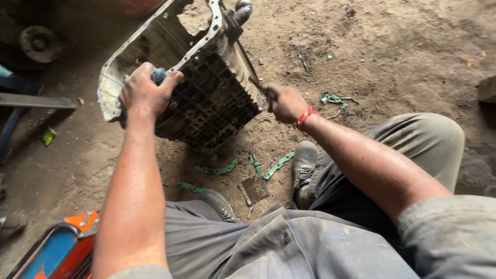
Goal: The person scrapes and cleans the interior and exterior surfaces of a metal engine block using a chisel and a cloth. The person repeatedly repositions the block and uses the chisel to remove residue from various edges and corners.
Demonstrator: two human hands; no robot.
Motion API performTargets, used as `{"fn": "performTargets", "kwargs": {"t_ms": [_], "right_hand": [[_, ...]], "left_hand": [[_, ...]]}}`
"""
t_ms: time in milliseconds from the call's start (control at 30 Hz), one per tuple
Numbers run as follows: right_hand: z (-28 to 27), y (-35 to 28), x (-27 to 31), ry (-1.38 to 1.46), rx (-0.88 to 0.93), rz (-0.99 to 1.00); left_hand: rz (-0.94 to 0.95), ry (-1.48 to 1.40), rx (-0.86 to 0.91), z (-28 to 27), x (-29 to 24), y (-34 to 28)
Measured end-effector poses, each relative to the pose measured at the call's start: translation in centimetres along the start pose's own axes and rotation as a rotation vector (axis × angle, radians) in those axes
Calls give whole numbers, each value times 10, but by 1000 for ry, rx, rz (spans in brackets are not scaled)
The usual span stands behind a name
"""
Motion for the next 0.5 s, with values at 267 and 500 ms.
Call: {"fn": "performTargets", "kwargs": {"t_ms": [267, 500], "right_hand": [[6, 58, -8, 287, -28, 168], [20, 58, 43, 49, -11, 154]], "left_hand": [[48, 50, 8, 0, 1, -8], [70, 36, -10, 6, 7, -11]]}}
Point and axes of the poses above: each hand's wrist, its own y-axis towards the middle knuckle, its own z-axis out of the palm, x = y × z, the point moved 5 cm from there along y, towards the middle knuckle, and after that the axes turned 6 degrees about -x, right-handed, at the moved point
